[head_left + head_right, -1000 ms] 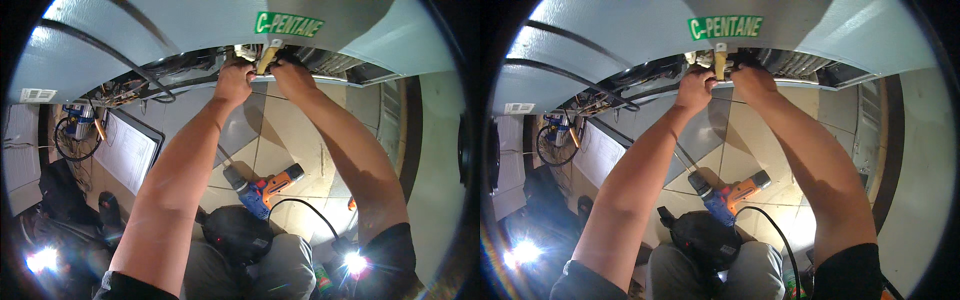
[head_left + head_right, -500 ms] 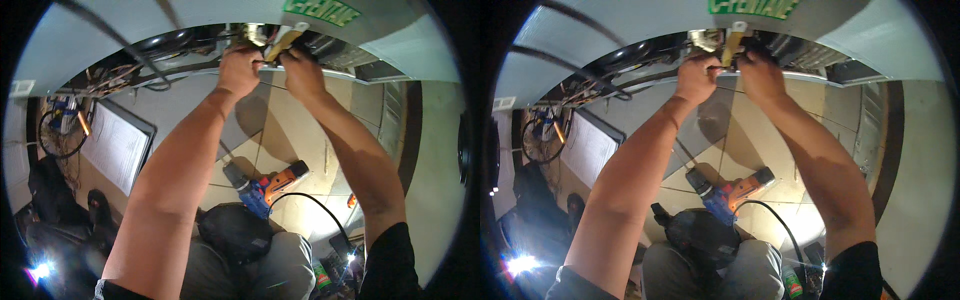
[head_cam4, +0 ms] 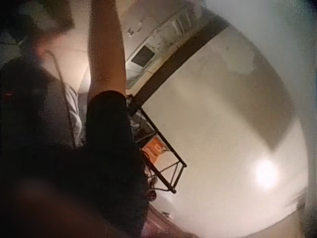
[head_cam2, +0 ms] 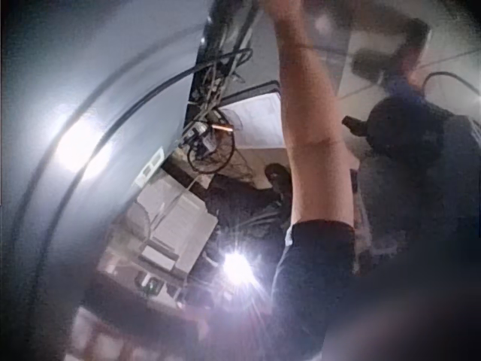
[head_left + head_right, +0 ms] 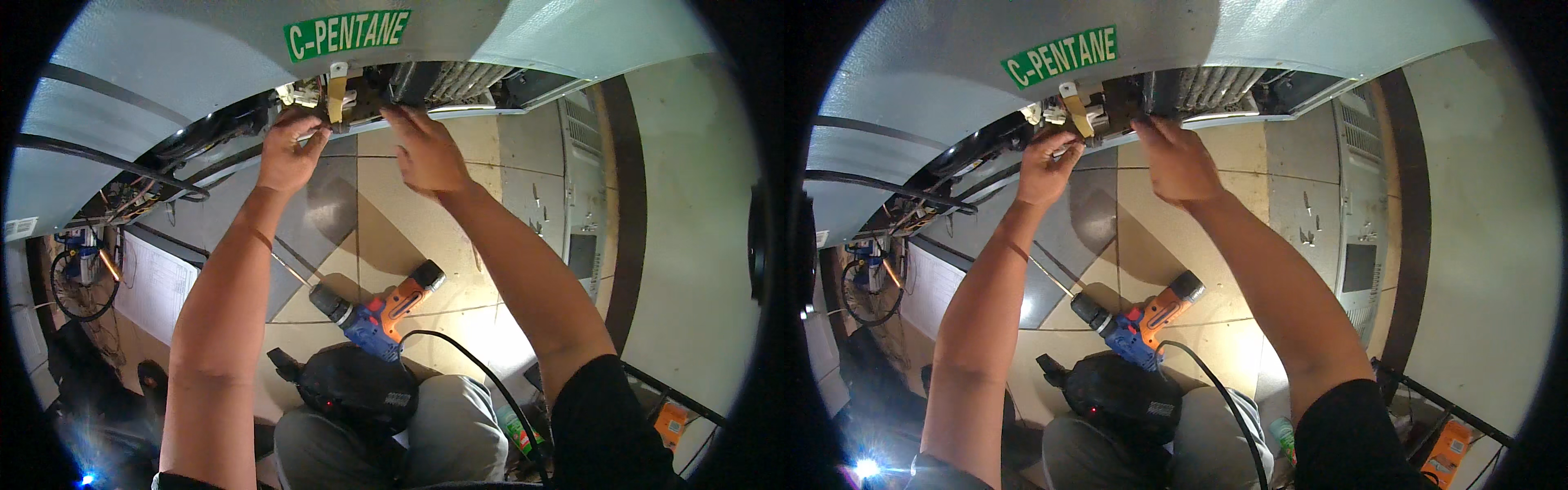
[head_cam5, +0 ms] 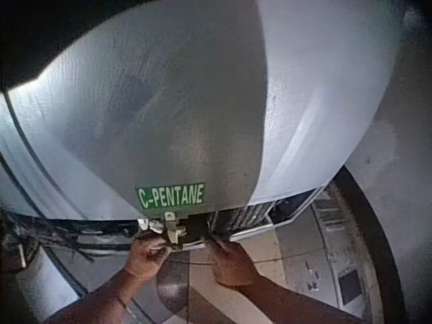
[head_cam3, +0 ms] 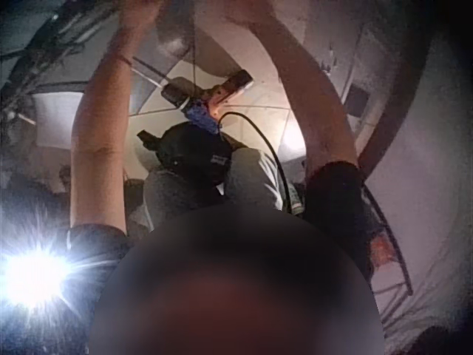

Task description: The person sits on the floor and uses a cordless drill and screwdriver to remove screws and a metal bracket from the bottom of a refrigerator. They then disconnect a wire harness and remove a black component from the appliance's interior.

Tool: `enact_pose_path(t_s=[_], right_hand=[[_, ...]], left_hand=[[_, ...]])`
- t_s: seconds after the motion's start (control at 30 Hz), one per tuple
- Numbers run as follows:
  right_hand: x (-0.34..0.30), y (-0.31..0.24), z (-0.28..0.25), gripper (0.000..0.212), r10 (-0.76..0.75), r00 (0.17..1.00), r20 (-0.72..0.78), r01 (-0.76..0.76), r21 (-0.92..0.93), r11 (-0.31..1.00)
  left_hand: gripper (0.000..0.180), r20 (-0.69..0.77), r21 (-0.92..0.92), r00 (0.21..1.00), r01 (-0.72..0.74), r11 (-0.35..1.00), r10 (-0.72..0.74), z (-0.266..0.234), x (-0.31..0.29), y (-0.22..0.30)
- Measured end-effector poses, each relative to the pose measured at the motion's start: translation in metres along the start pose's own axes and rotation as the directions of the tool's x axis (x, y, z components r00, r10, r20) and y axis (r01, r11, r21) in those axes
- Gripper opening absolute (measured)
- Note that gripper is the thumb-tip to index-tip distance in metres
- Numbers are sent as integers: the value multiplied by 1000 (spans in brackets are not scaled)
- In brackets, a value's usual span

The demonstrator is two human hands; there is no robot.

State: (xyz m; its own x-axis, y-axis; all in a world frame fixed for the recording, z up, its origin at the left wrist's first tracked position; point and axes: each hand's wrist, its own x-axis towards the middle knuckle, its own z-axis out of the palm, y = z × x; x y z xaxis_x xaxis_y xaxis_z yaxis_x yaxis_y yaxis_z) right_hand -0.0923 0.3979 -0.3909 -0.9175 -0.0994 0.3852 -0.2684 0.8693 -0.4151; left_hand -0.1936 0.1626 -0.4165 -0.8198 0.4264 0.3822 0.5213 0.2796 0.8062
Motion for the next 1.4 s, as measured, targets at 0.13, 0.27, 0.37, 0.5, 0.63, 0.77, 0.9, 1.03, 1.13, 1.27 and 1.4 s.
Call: enact_pose_path(t_s=[0.13, 0.27, 0.37, 0.5, 0.63, 0.77, 0.9, 1.03, 1.13, 1.27, 1.4], right_hand=[[-13, 38, -14, 45, 214, 952, -217, -224, -21, 974], [-12, 56, -23, 44, 182, 983, -8, -178, -253, 951], [-8, 52, -23, 43, 301, 946, 120, -226, -425, 877], [-7, 48, -18, 44, 404, 905, 136, -330, -376, 866], [-10, 59, -17, 40, 327, 939, 107, -274, -342, 899], [-5, 76, -6, 32, 159, 987, -27, -161, -210, 964], [-2, 78, 11, 25, 210, 974, -82, -222, -166, 961], [-14, 60, 27, 39, 459, 886, -65, -451, 111, 885], [-25, 50, 37, 49, 521, 822, -228, -434, 342, 834], [-39, 47, 43, 64, 497, 860, -116, -464, 228, 856], [-44, 52, 41, 63, 516, 839, -175, -399, 448, 800]], left_hand=[[8, 11, 200, 999, 31, 979, -34, -3, 2, 6], [7, 113, 287, 984, 99, 953, -137, -7, 9, 13], [8, 160, 329, 976, 89, 940, -148, -10, 11, 16], [12, 165, 370, 974, 82, 925, -153, -10, 13, 11], [16, 176, 322, 968, 113, 940, -177, -12, 14, 6], [19, 202, 377, 965, 83, 923, -169, -18, 11, 8], [22, 240, 336, 949, 117, 935, -205, -24, 8, 0], [25, 98, -138, 919, 393, 909, -383, -23, -7, -28], [29, 27, 100, 971, 235, 967, -239, -29, -18, -51], [39, 97, -52, 990, 109, 993, -103, -46, -19, -68], [44, 98, 327, 984, 108, 939, -147, -56, -14, -54]])
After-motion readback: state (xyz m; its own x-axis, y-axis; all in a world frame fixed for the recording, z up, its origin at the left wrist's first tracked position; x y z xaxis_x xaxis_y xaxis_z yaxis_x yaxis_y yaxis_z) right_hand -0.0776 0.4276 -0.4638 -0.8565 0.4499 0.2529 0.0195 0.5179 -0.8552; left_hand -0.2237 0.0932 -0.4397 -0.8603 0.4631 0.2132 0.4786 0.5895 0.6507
